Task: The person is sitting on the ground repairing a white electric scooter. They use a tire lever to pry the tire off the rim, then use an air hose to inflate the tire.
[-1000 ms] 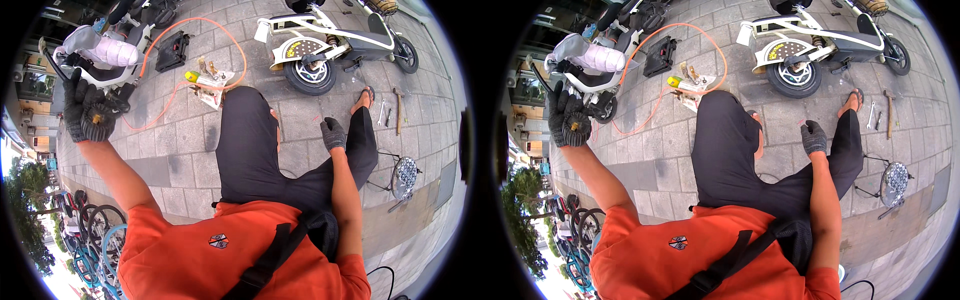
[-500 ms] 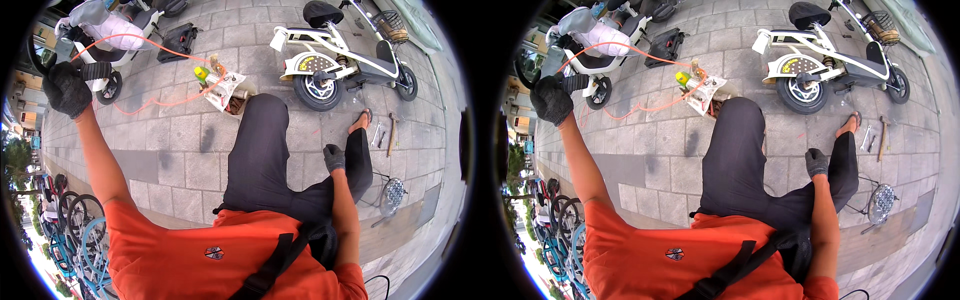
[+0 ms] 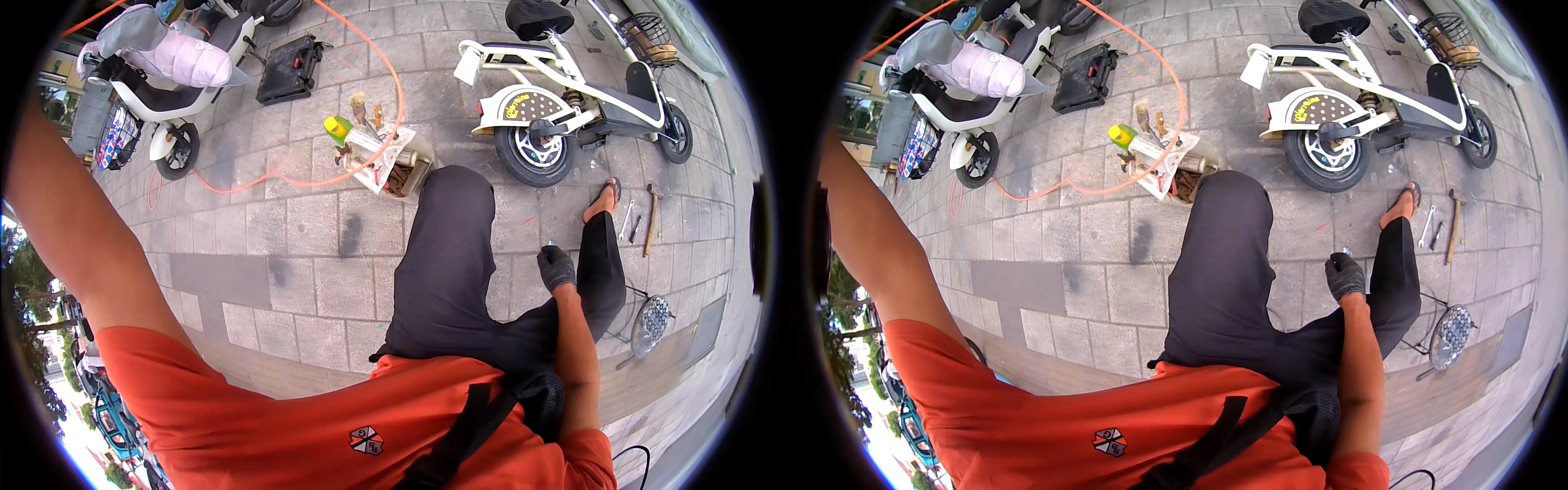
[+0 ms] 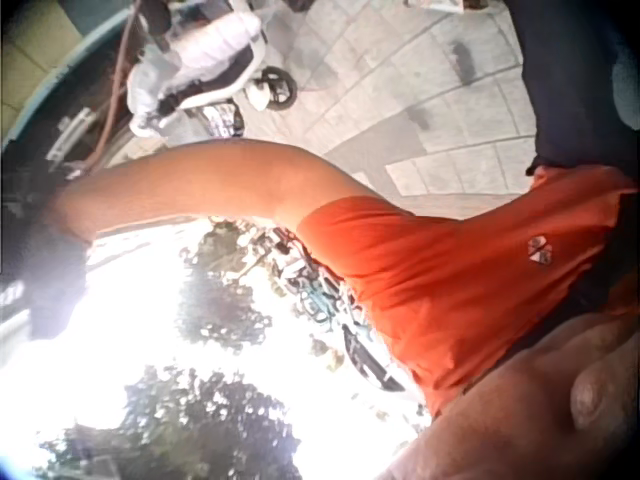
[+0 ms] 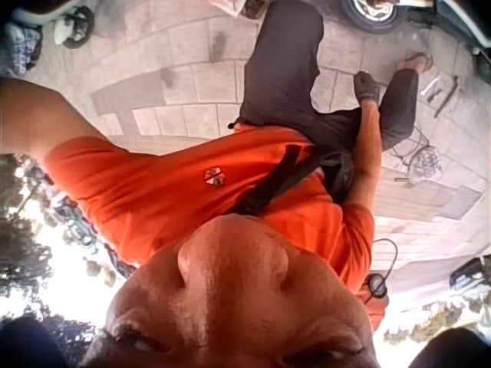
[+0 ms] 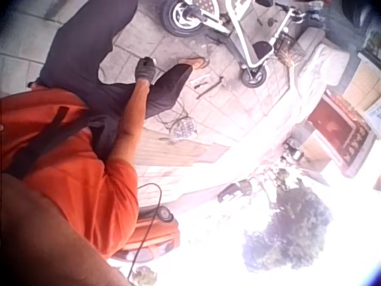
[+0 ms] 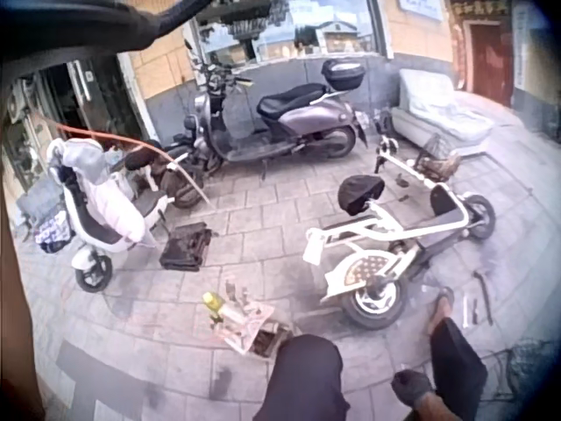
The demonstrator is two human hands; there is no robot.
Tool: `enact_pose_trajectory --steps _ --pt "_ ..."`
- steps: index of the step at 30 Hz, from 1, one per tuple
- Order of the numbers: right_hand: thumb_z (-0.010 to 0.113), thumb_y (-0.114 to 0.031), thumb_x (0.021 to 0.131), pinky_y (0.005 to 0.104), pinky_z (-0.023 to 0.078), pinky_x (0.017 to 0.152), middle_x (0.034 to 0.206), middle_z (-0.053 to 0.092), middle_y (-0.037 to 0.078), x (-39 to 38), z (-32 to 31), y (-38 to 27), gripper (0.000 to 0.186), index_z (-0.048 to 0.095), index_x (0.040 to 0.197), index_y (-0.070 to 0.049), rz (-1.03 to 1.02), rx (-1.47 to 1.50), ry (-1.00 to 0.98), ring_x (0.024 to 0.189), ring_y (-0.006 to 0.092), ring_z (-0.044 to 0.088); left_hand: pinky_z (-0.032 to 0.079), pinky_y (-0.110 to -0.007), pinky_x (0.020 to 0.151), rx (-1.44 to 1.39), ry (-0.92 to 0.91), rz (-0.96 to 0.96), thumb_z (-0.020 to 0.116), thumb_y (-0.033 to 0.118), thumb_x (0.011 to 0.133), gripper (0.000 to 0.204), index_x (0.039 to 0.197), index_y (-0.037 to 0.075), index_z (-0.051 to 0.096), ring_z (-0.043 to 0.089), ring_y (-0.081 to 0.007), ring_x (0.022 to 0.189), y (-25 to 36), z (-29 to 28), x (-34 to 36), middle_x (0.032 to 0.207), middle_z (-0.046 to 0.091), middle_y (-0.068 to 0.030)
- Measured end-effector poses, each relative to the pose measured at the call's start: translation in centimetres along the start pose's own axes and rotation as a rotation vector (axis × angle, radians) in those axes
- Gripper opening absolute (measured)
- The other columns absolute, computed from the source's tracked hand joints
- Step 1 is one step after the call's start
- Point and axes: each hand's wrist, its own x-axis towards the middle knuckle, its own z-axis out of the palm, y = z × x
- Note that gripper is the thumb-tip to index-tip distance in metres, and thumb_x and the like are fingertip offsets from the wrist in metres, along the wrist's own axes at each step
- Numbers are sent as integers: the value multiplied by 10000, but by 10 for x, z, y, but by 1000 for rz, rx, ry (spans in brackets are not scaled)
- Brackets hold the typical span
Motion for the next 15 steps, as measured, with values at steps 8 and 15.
enact_pose_trajectory --steps 8,15 --pt "675 -261 906 430 554 859 1006 737 225 14 -10 -19 321 707 1120 -24 -70 -113 -44 953 379 713 523 -447 944 342 -351 54 642 237 877 487 1334 96 548 638 -344 1116 -24 57 8 1206 662 -189" --pt "693 -263 897 441 551 848 1006 734 219 17 4 -34 307 704 1113 -45 -16 -51 -161 956 370 709 502 -470 998 527 -778 158 657 240 844 583 1402 137 524 619 -377 1206 -32 95 -66 1285 645 -210"
